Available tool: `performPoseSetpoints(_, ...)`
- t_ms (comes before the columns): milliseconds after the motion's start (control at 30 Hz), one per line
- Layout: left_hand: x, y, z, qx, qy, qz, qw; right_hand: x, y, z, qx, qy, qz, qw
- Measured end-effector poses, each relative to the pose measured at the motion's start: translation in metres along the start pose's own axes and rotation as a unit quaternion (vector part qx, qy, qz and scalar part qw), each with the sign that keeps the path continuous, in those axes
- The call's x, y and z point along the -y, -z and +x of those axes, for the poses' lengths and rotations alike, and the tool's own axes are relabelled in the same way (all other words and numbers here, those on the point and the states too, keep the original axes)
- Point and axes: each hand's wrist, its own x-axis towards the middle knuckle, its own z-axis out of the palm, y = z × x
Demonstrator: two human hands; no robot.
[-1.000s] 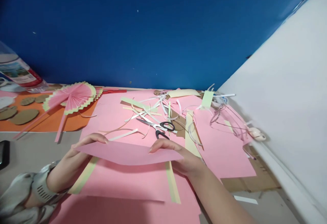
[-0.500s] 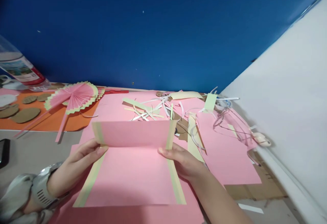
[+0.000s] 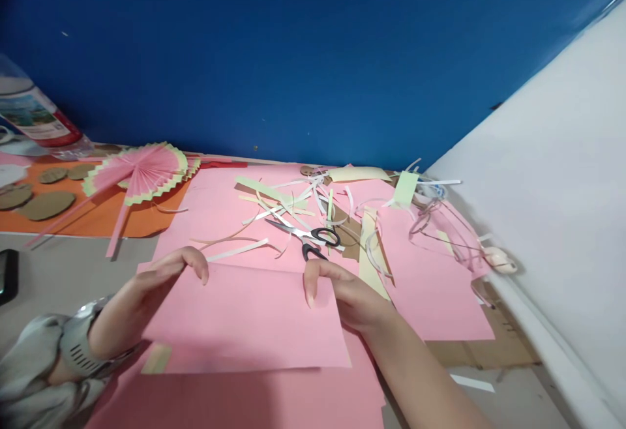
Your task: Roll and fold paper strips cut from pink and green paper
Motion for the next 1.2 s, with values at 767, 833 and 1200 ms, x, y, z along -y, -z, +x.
performPoseSetpoints(767,-0.013,-0.027,-0.006,0.199,0.118,0.144,0.962,0.001,-0.025,0.007,0.010,-0.009,-0.080,0.997)
performPoseSetpoints(833,-0.012,-0.036,-0.007,0.214,0.133,0.156,0.955,0.001,-0.036,0.005,0.012,-0.010,-0.199,0.980)
performPoseSetpoints(1200,-0.004,-0.043,-0.005,0.211,0.166,0.139,0.953,-0.005,-0.054,0.006,0.007,0.062,-0.432,0.900)
